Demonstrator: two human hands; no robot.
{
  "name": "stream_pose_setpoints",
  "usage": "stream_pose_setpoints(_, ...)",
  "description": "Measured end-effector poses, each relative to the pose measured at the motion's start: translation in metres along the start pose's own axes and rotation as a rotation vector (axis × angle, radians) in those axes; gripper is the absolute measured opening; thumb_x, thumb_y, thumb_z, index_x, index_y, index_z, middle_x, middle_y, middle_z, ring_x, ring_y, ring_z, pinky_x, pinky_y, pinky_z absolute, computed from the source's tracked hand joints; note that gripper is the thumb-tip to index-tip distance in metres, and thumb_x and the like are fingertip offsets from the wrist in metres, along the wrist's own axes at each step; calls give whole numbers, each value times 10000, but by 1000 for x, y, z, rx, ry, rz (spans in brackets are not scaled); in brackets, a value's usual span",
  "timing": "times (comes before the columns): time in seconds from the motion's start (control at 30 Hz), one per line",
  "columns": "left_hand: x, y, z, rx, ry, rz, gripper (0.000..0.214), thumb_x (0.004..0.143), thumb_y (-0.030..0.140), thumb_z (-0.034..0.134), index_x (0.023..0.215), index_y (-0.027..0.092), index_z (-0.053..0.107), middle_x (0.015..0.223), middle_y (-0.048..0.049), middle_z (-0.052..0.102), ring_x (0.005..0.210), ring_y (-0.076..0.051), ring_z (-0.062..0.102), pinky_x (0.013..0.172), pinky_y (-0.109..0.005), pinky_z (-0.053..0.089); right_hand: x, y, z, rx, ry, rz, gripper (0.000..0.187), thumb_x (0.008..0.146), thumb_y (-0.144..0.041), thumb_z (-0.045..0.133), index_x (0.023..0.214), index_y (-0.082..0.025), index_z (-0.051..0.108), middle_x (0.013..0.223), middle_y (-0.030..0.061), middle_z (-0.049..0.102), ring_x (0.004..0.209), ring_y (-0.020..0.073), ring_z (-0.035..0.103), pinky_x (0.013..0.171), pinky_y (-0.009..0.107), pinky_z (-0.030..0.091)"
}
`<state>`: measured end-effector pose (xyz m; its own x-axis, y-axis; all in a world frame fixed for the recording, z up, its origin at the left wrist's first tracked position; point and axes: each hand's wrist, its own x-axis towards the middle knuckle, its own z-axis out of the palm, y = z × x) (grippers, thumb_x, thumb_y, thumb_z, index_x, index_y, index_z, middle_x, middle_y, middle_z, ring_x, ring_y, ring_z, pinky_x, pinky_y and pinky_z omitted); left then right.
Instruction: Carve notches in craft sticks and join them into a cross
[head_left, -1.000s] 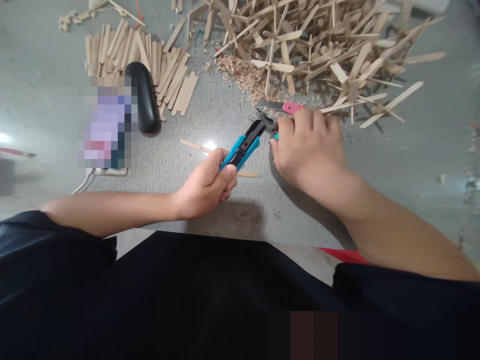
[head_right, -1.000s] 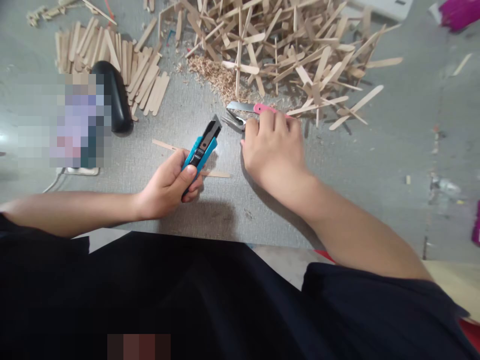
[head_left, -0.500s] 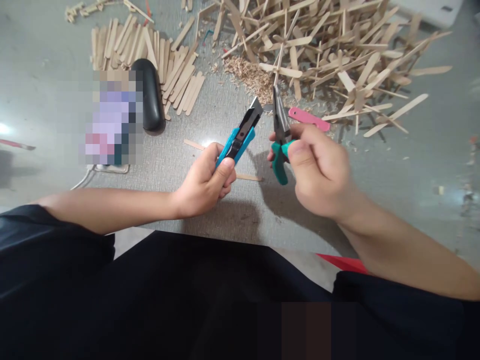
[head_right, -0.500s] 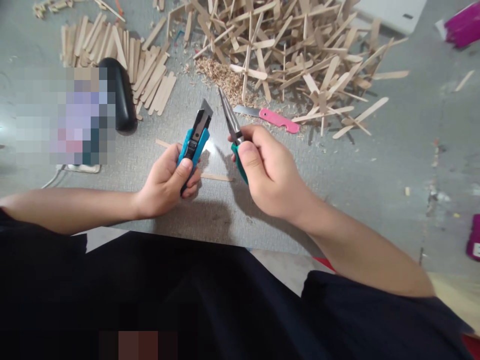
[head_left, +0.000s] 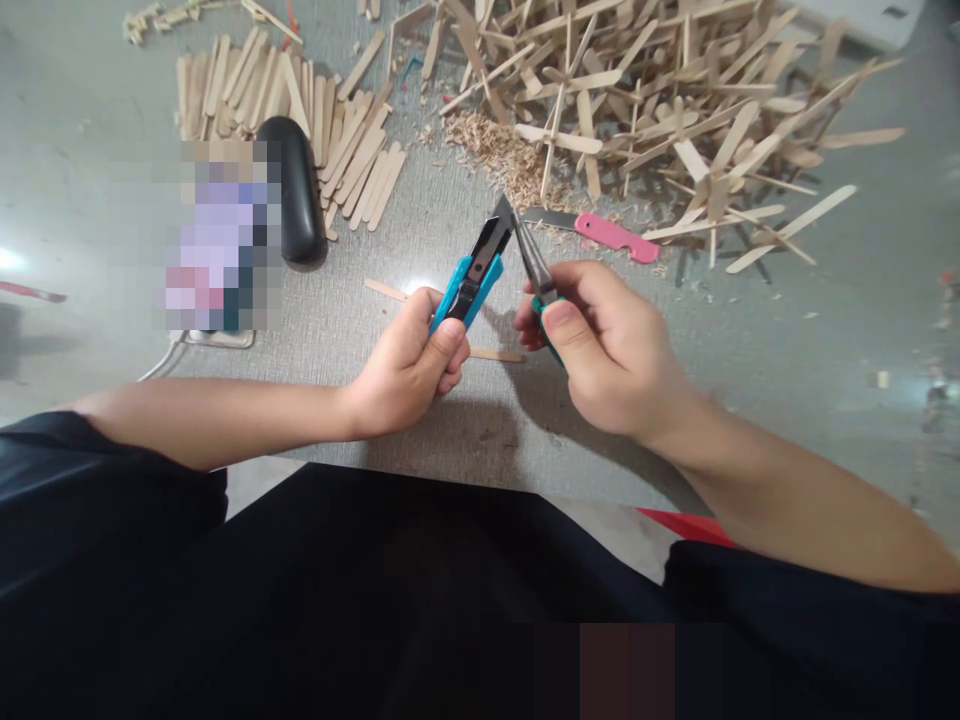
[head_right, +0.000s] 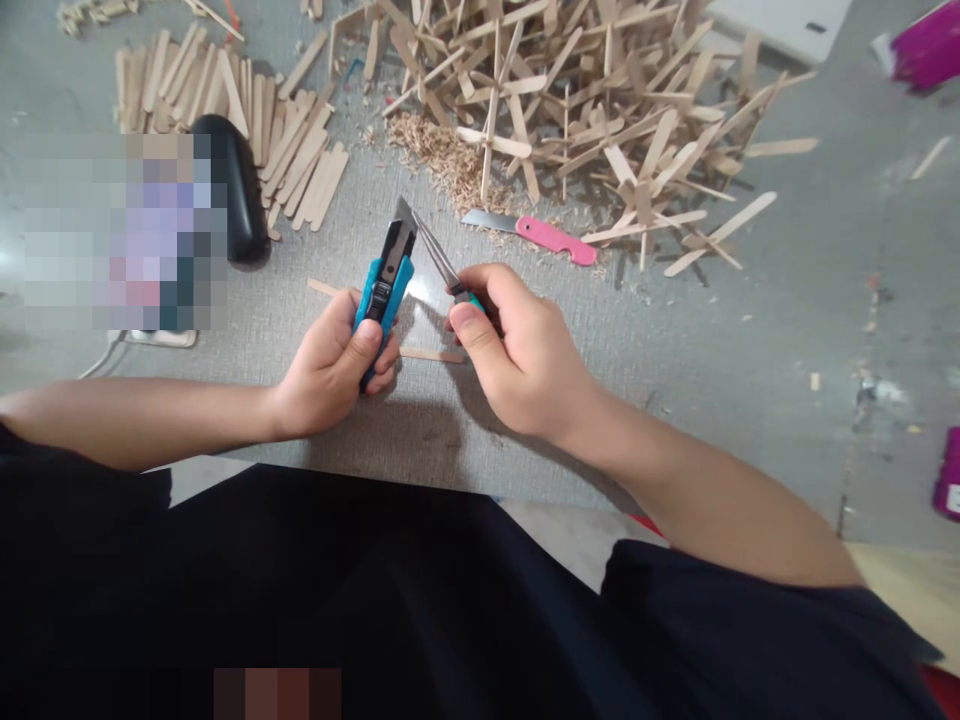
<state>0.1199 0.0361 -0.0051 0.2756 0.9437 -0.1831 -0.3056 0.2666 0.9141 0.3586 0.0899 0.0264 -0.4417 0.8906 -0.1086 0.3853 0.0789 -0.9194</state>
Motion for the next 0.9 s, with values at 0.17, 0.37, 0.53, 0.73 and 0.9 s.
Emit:
stream_pose_setpoints(0.17, 1, 4, -1, -7, -10, -17, 638, 1083, 807, 761, 1040, 286, 395, 789, 126, 537, 551, -38, 494, 533, -189, 444, 3, -3, -2, -56, 45, -11, 460, 1160, -778, 624, 1218, -331, 718, 950, 56, 745, 803, 275, 661, 756, 490, 538)
stream_pose_setpoints(0.37, 5, 12, 0, 60, -1, -57, 642, 1087, 883, 670, 1069, 258, 523, 693, 117, 521, 485, -63, 494, 486, -228, 445, 6, -5, -2, 197, -77, 91, 612, 1051, -900, 731, 1127, -293, 747, 851, 28, 616, 713, 205, 527, 602, 384, 389)
stream_pose_setpoints(0.53, 4, 10, 1, 42, -9, -58, 645, 1089, 886, 661, 1053, 262, 503, 686, 125, 510, 463, -56, 478, 464, -222, 421, 11, -10, -2, 416, -202, 201, 671, 957, -927, 830, 1060, -278, 692, 770, -32, 495, 609, 149, 390, 546, 341, 313)
stream_pose_setpoints(0.73, 6, 10, 0, 30, 1, -122, 528, 1191, 767, 582, 1070, 262, 482, 695, 136, 496, 448, -47, 462, 447, -198, 412, 23, -9, -6, 566, -324, 340, 653, 892, -879, 921, 1027, -289, 675, 789, -28, 460, 628, 142, 361, 549, 328, 273)
stream_pose_setpoints(0.9, 7, 14, 3, 29, 46, -180, 337, 1285, 514, 469, 1067, 258, 478, 677, 139, 503, 436, -45, 460, 430, -168, 409, 27, -11, -5, 572, -345, 361, 672, 892, -874, 889, 1036, -285, 600, 761, -59, 421, 607, 129, 304, 542, 304, 255)
